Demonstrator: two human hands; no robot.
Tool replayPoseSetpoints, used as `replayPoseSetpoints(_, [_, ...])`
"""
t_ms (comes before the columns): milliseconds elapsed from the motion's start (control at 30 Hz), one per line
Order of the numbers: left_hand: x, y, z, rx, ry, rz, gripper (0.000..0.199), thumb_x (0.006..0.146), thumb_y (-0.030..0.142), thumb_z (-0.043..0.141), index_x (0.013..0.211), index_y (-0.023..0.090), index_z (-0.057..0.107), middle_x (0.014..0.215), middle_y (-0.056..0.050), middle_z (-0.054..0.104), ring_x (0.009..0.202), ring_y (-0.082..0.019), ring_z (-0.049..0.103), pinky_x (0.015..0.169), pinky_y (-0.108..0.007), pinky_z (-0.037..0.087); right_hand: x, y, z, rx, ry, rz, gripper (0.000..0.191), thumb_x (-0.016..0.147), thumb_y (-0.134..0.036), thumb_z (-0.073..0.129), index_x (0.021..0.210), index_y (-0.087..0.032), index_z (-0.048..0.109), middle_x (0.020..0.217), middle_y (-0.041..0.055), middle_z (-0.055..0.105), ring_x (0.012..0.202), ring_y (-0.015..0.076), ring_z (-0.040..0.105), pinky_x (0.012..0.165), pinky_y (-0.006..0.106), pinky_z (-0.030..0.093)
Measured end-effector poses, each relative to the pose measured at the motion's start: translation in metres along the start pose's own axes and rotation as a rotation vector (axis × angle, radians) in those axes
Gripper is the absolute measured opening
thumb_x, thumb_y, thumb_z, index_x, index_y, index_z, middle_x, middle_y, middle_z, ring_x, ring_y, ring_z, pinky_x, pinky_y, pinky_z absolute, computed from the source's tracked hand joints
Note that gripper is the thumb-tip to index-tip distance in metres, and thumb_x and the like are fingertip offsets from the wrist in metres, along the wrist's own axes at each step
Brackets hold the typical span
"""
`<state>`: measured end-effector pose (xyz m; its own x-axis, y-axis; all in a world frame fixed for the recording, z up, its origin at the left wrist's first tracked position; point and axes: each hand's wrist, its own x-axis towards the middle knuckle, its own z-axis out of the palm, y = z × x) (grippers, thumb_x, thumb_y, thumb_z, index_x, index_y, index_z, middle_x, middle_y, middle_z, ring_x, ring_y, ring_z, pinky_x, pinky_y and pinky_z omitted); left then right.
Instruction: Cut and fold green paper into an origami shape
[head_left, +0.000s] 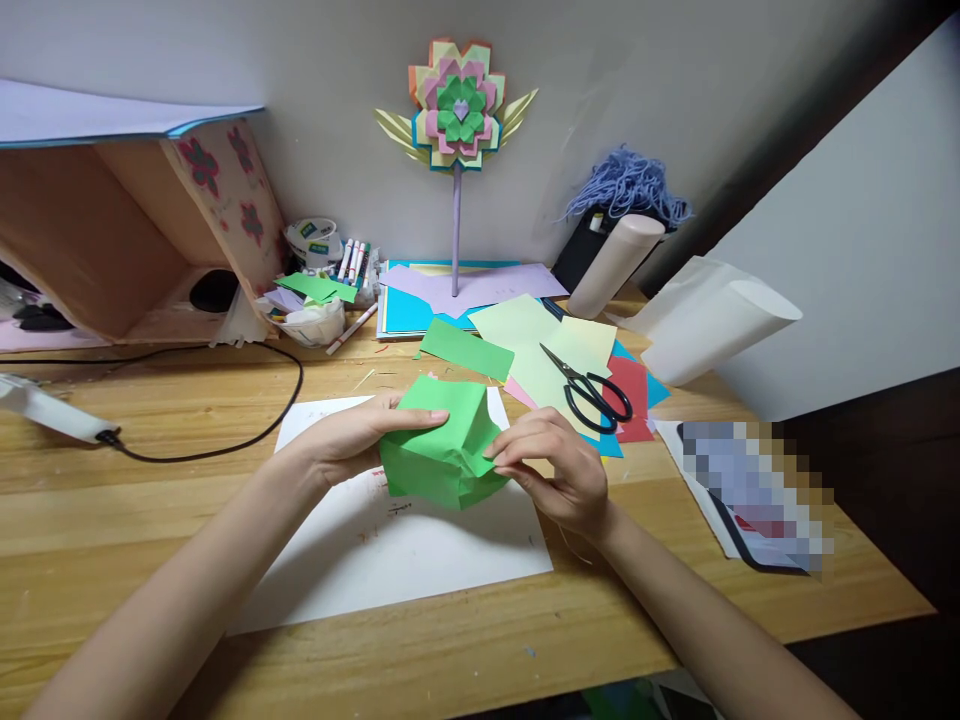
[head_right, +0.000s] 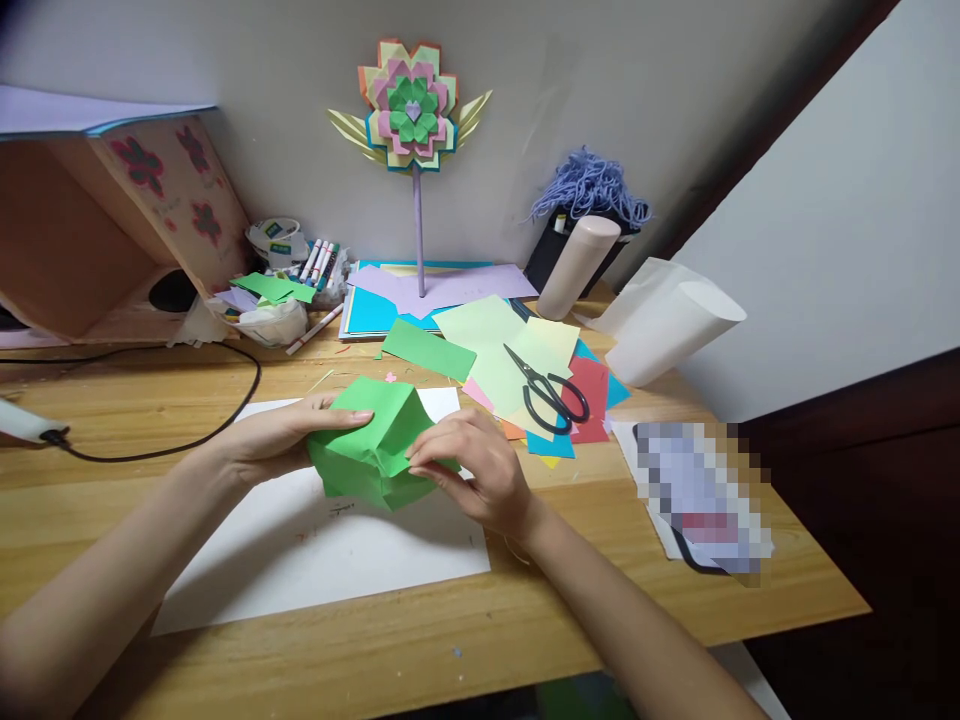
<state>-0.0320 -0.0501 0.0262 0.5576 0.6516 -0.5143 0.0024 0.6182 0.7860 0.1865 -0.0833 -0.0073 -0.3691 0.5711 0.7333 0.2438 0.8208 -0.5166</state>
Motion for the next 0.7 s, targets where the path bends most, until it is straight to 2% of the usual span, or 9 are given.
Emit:
replayPoseSetpoints(200, [0.001, -0.002, 0.006, 0.021, -0.001, 0.024, 0.038, 0.068, 0.028, 0.072, 0.102, 0.015, 0.062, 0.095, -0.007, 0.067, 0.077, -0.015, 0.063, 0.067, -0.023, 0.047, -0.003, -0.001, 0.002, 0.039, 0.006, 0.027, 0.021, 0.079, -0.01, 0.059, 0.094, -0.025, 0.062, 0.071, 0.0006, 0.067, 0.064, 0.0159, 0.059, 0.061, 0.031, 0.046])
replayPoseSetpoints(367, [-0.001, -0.002, 0.009, 0.051, -0.055, 0.018, 0.037, 0.07, 0.03, 0.07, 0.103, 0.016, 0.061, 0.092, -0.006, 0.068, 0.076, -0.015, 0.063, 0.068, -0.024, 0.048, -0.005, 0.002, 0.002, 0.255, -0.015, 0.222, 0.027, 0.078, -0.019, 0.064, 0.103, -0.027, 0.063, 0.074, 0.0015, 0.067, 0.068, 0.0167, 0.059, 0.064, 0.034, 0.048])
replayPoseSetpoints(467, [-0.001, -0.002, 0.01, 0.056, -0.105, 0.02, 0.041, 0.07, 0.028, 0.07, 0.109, 0.017, 0.06, 0.096, -0.007, 0.068, 0.08, -0.016, 0.063, 0.072, -0.025, 0.047, -0.005, 0.005, 0.002, 0.405, 0.015, 0.347, 0.023, 0.068, -0.023, 0.074, 0.089, -0.027, 0.066, 0.067, 0.0, 0.064, 0.067, 0.0169, 0.058, 0.063, 0.034, 0.048])
replayPoseSetpoints(567, [-0.001, -0.004, 0.012, 0.049, -0.11, 0.012, 0.046, 0.07, 0.026, 0.07, 0.114, 0.018, 0.057, 0.095, -0.006, 0.068, 0.076, -0.014, 0.063, 0.068, -0.023, 0.046, -0.004, 0.008, 0.003, 0.463, 0.082, 0.398, 0.019, 0.058, -0.024, 0.081, 0.07, -0.025, 0.065, 0.056, -0.0007, 0.062, 0.08, 0.0212, 0.058, 0.073, 0.038, 0.047])
replayPoseSetpoints(633, [0.0, -0.006, 0.012, 0.049, -0.111, 0.007, 0.047, 0.071, 0.026, 0.07, 0.115, 0.018, 0.057, 0.093, -0.005, 0.068, 0.074, -0.013, 0.062, 0.065, -0.022, 0.046, -0.004, 0.01, 0.004, 0.504, 0.083, 0.436, 0.021, 0.056, -0.022, 0.082, 0.066, -0.025, 0.064, 0.053, -0.0007, 0.061, 0.093, 0.0235, 0.056, 0.08, 0.04, 0.045])
replayPoseSetpoints(700, [0.0, -0.006, 0.013, 0.044, -0.12, 0.01, 0.046, 0.071, 0.026, 0.069, 0.115, 0.018, 0.057, 0.094, -0.005, 0.068, 0.076, -0.013, 0.062, 0.067, -0.022, 0.046, -0.004, 0.012, 0.005, 0.572, 0.064, 0.482, 0.023, 0.055, -0.018, 0.082, 0.068, -0.024, 0.064, 0.055, -0.0014, 0.062, 0.093, 0.0224, 0.057, 0.078, 0.038, 0.046])
